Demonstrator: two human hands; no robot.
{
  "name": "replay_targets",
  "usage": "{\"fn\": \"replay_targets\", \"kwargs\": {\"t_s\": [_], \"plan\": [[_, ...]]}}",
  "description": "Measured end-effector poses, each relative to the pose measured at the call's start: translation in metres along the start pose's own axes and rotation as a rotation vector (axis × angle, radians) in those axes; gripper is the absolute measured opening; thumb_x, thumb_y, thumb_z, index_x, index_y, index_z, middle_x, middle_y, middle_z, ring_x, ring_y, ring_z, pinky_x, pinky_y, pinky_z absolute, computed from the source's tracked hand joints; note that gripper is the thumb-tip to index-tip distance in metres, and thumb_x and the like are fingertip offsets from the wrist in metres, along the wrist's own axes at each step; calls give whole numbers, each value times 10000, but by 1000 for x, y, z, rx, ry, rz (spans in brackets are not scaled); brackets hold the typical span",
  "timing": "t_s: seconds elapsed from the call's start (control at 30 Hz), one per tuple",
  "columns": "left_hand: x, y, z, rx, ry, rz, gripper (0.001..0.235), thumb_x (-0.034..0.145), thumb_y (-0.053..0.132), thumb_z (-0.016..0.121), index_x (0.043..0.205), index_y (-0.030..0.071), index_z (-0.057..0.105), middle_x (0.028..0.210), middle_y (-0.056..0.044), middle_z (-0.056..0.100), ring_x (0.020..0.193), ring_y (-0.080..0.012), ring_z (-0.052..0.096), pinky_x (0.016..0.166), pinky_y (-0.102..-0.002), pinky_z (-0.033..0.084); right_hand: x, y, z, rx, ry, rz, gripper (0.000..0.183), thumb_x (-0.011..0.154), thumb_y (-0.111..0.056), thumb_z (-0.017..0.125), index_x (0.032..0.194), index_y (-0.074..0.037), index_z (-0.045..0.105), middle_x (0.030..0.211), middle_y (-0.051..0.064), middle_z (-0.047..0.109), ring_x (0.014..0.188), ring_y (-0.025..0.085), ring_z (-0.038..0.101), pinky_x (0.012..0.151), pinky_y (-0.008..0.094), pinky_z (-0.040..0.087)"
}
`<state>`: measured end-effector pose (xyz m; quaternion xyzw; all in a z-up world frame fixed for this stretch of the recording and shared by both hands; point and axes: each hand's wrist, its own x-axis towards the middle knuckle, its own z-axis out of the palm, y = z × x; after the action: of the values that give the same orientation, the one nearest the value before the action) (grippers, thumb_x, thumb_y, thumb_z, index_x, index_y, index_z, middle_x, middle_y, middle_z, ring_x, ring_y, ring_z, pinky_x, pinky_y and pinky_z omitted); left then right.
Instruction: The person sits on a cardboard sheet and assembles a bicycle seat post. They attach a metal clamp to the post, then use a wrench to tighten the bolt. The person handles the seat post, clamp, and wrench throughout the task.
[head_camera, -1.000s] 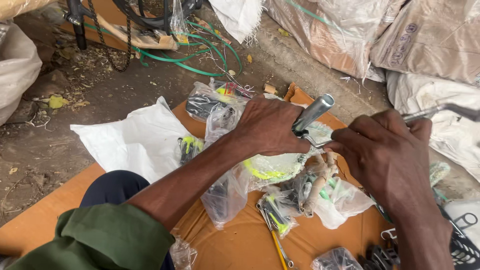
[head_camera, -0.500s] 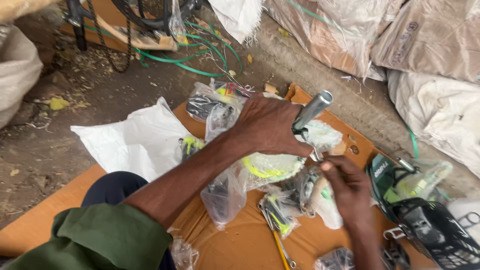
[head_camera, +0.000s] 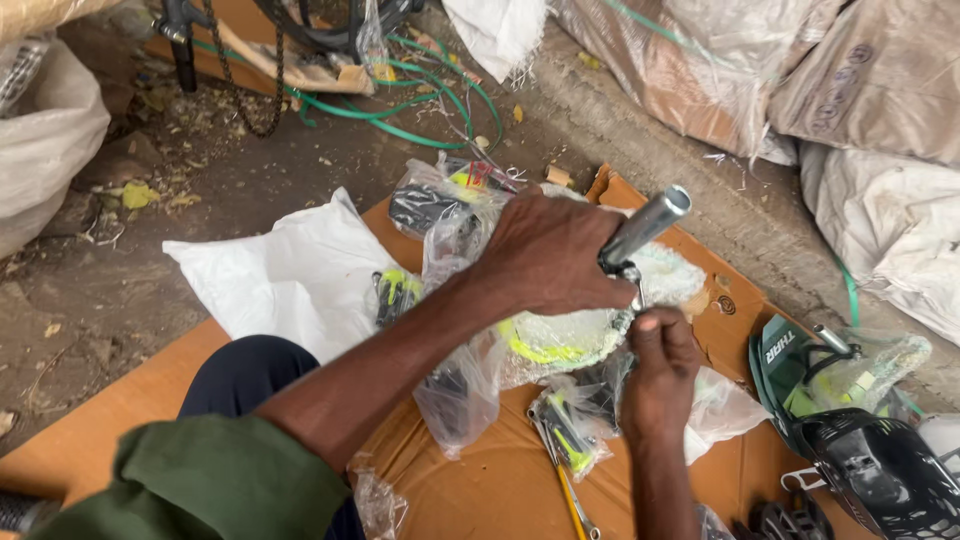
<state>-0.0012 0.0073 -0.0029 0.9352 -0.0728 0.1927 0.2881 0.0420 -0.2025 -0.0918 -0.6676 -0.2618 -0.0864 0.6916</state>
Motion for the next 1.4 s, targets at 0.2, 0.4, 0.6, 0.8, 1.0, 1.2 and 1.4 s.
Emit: {"fn": "replay_targets", "kwargs": {"t_s": [0.2, 0.4, 0.6, 0.8, 1.0, 1.2, 1.4], "plan": [[4, 7, 4, 36, 15, 36, 465, 594, 543, 766, 700, 112, 626, 672, -108, 690, 640, -310, 700, 695, -485, 513, 9, -24, -54, -275, -198, 188, 204, 917, -277, 704, 1040, -119, 740, 906, 73, 744, 842, 128, 695, 828, 311, 560], [4, 16, 6, 4, -28, 9, 392, 659, 489, 737, 717, 110, 656, 701, -128, 707, 673, -316, 711, 693, -472, 529, 53, -114, -66, -1467, -421, -721, 188, 855, -352, 777, 905, -173, 806, 836, -31, 718, 828, 202, 534, 799, 448, 353], [-5, 1, -7, -68, 18, 0, 391, 657, 507, 742, 753, 137, 659, 706, -122, 706, 686, -324, 701, 682, -473, 517, 37, -69, -27, -750, -209, -283, 91, 944, -209, 748, 959, -119, 742, 914, -5, 687, 914, 130, 537, 834, 313, 419], [5, 8, 8, 12, -33, 0, 454, 638, 565, 754, 760, 139, 659, 715, -92, 708, 689, -297, 714, 759, -484, 491, -3, -1, -20, -71, -41, 95, 132, 1025, -177, 689, 963, -60, 692, 902, 9, 653, 875, 116, 553, 843, 282, 440], [0, 5, 3, -5, 43, 59, 458, 602, 547, 768, 766, 130, 675, 720, -113, 711, 710, -321, 714, 765, -497, 496, 27, -90, -46, -1000, -254, -226, 230, 886, -378, 747, 1008, -187, 788, 891, -2, 702, 832, 144, 489, 727, 325, 413], [1, 10, -1, -73, 0, 6, 392, 648, 504, 732, 726, 124, 676, 701, -135, 705, 669, -333, 709, 683, -469, 530, 66, -128, -51, -1594, -471, -782, 211, 819, -393, 781, 898, -200, 813, 842, -72, 701, 865, 186, 514, 847, 430, 330], [-7, 0, -9, -83, 11, -16, 408, 634, 516, 744, 717, 123, 672, 685, -136, 704, 663, -338, 704, 690, -476, 522, 41, -67, -15, -480, -275, -277, 99, 985, -263, 731, 1022, -171, 725, 974, -13, 688, 892, 101, 592, 821, 279, 469]]}}
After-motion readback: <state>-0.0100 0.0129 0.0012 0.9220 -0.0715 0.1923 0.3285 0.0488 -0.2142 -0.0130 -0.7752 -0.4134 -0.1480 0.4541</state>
